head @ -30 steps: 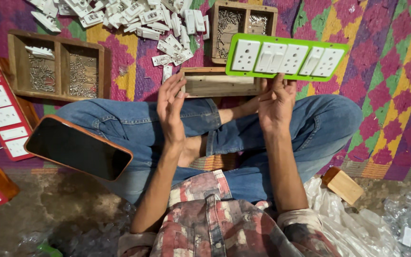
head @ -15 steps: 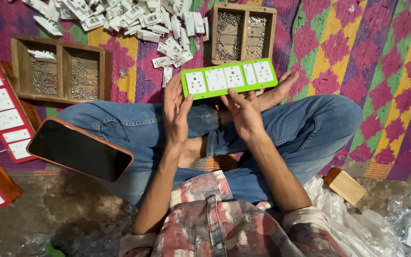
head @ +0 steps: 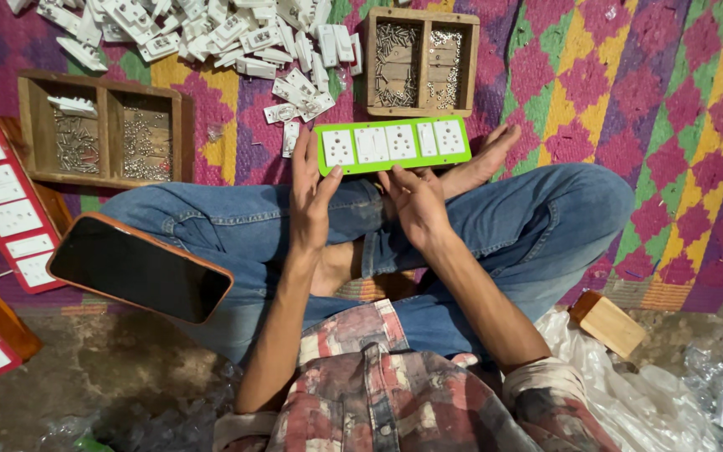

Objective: The person sits on the floor and assembles white plastic electrical socket components into a green plastic strip. They pick up individual socket pieces and small metal fasteners from a wooden box, insert them into the strip, and press them into place. The person repeats this process for multiple sockets, then switches to a red strip and continues the same assembly.

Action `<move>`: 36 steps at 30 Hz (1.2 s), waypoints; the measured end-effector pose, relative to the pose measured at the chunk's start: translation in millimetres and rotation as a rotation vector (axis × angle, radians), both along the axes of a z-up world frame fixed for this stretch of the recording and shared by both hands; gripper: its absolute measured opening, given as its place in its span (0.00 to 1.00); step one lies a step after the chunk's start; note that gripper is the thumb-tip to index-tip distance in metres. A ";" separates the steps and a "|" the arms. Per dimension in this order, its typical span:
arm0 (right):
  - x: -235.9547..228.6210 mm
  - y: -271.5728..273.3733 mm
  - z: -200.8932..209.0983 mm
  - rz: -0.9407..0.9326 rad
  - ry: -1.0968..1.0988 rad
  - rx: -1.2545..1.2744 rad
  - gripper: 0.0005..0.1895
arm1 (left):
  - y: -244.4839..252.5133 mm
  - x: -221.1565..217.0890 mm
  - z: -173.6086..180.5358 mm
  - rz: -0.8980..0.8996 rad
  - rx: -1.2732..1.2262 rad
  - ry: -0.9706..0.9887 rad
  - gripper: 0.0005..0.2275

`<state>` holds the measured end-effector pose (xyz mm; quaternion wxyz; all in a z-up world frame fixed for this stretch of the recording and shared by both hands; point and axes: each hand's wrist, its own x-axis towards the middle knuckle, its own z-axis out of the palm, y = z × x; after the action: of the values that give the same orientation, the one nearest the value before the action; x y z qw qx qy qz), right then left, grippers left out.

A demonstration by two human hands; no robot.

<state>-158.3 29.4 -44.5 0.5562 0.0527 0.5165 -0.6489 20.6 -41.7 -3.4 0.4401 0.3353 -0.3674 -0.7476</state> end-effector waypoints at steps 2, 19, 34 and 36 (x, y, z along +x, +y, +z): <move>1.5 -0.1 2.3 0.026 -0.018 0.017 0.16 | -0.8 -0.8 -0.6 0.012 -0.006 -0.003 0.34; -9.2 -7.9 95.9 0.765 1.324 -0.041 0.12 | -0.9 3.7 -8.8 0.051 0.071 -0.081 0.33; -34.9 -88.0 46.2 1.313 1.976 -0.167 0.47 | 4.2 -5.4 -23.9 0.173 0.091 -0.066 0.28; -31.3 -88.3 45.8 1.279 1.959 -0.152 0.46 | 6.2 -7.4 -27.2 0.194 0.087 -0.063 0.27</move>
<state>-189.6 -58.9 1.3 0.1477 -0.7722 0.6165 -0.0434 13.2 -35.5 -30.6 0.4837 0.4114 -0.3140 -0.7058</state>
